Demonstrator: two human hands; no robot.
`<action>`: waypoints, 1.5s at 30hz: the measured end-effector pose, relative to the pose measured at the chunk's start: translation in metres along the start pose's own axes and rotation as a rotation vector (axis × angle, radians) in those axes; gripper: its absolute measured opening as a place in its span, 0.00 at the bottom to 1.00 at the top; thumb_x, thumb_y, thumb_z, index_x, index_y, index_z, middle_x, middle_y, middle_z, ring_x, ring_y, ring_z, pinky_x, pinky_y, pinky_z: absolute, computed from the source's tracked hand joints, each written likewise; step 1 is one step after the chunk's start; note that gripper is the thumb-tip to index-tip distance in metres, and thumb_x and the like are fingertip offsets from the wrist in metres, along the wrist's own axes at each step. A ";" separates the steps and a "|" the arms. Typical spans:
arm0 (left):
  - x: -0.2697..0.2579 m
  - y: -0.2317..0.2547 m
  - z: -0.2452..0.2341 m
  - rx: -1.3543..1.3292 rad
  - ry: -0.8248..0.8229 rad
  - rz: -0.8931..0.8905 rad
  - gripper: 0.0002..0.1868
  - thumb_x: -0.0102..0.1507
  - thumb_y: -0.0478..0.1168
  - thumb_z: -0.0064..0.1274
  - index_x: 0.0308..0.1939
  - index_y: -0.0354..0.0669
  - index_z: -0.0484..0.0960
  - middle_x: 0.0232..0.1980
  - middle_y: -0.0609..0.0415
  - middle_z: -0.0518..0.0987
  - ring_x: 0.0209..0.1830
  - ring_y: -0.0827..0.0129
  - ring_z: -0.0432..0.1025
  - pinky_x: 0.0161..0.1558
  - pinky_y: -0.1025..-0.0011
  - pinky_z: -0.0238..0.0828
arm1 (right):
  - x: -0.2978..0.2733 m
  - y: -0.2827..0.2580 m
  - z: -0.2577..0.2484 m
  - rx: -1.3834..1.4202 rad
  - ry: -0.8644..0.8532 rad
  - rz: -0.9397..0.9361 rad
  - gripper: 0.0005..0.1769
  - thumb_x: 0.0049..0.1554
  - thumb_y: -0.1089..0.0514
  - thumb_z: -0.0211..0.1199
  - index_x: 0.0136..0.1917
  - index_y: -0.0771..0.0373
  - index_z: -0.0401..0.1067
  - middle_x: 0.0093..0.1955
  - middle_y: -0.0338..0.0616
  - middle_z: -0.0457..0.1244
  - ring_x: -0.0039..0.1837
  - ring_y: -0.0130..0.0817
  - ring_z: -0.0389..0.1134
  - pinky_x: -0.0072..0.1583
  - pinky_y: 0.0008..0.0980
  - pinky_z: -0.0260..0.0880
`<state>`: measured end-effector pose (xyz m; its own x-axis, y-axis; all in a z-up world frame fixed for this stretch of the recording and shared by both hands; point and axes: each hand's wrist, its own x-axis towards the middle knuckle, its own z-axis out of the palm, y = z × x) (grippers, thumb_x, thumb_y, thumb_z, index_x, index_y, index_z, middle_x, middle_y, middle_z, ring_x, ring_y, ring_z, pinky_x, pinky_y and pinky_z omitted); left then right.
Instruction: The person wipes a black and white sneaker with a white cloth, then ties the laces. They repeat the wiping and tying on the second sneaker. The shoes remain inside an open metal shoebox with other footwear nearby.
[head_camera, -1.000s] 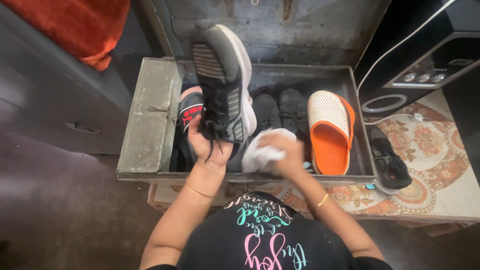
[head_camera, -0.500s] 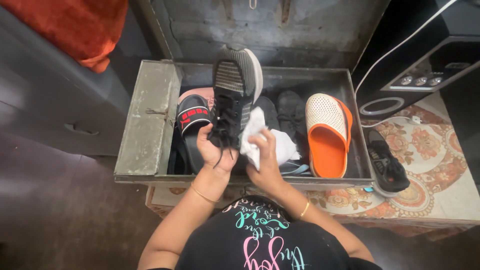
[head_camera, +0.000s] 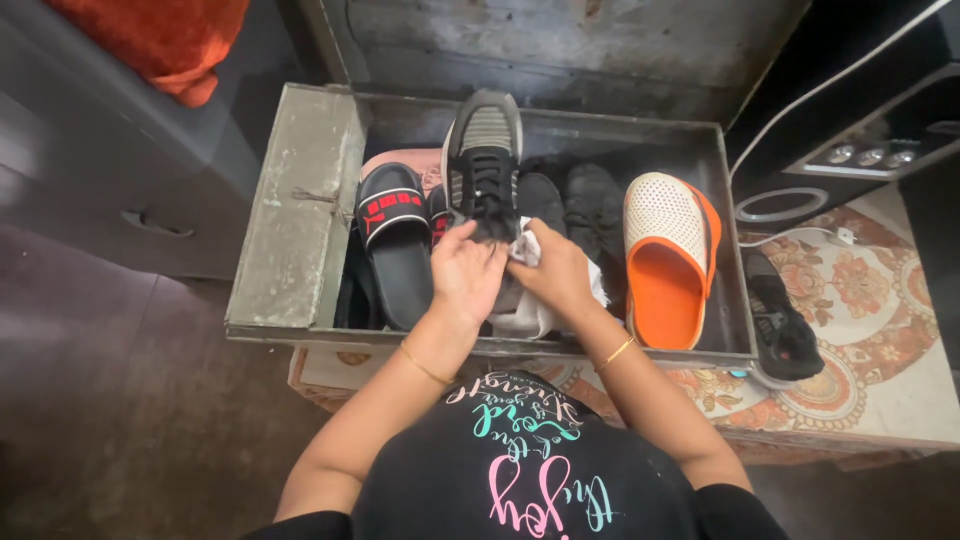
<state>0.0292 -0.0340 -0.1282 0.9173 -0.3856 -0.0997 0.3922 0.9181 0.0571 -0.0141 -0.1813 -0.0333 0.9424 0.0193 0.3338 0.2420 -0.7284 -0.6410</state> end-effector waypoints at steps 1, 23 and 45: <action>-0.010 0.004 0.022 0.001 0.002 0.006 0.17 0.68 0.39 0.52 0.56 0.29 0.74 0.51 0.40 0.82 0.52 0.53 0.74 0.61 0.59 0.70 | 0.006 0.006 0.001 0.004 -0.004 -0.003 0.27 0.44 0.53 0.74 0.54 0.62 0.69 0.45 0.58 0.68 0.49 0.59 0.70 0.48 0.48 0.69; 0.071 0.056 0.104 2.568 -0.885 0.604 0.12 0.53 0.29 0.57 0.40 0.39 0.75 0.41 0.45 0.80 0.47 0.48 0.74 0.46 0.55 0.72 | 0.024 0.065 -0.009 0.131 0.018 0.309 0.30 0.48 0.56 0.68 0.61 0.67 0.62 0.49 0.63 0.67 0.53 0.57 0.70 0.54 0.46 0.69; 0.057 0.035 0.088 2.293 -0.847 0.586 0.13 0.55 0.46 0.62 0.26 0.40 0.80 0.27 0.46 0.80 0.29 0.50 0.77 0.33 0.55 0.72 | 0.009 0.063 0.035 -0.106 -0.703 0.035 0.13 0.55 0.59 0.61 0.52 0.67 0.75 0.46 0.61 0.69 0.51 0.56 0.72 0.55 0.48 0.70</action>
<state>0.1013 -0.0323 -0.0448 0.5144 -0.7067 0.4857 -0.8454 -0.3229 0.4255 0.0174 -0.2035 -0.0951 0.8836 0.4059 -0.2335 0.2189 -0.7988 -0.5603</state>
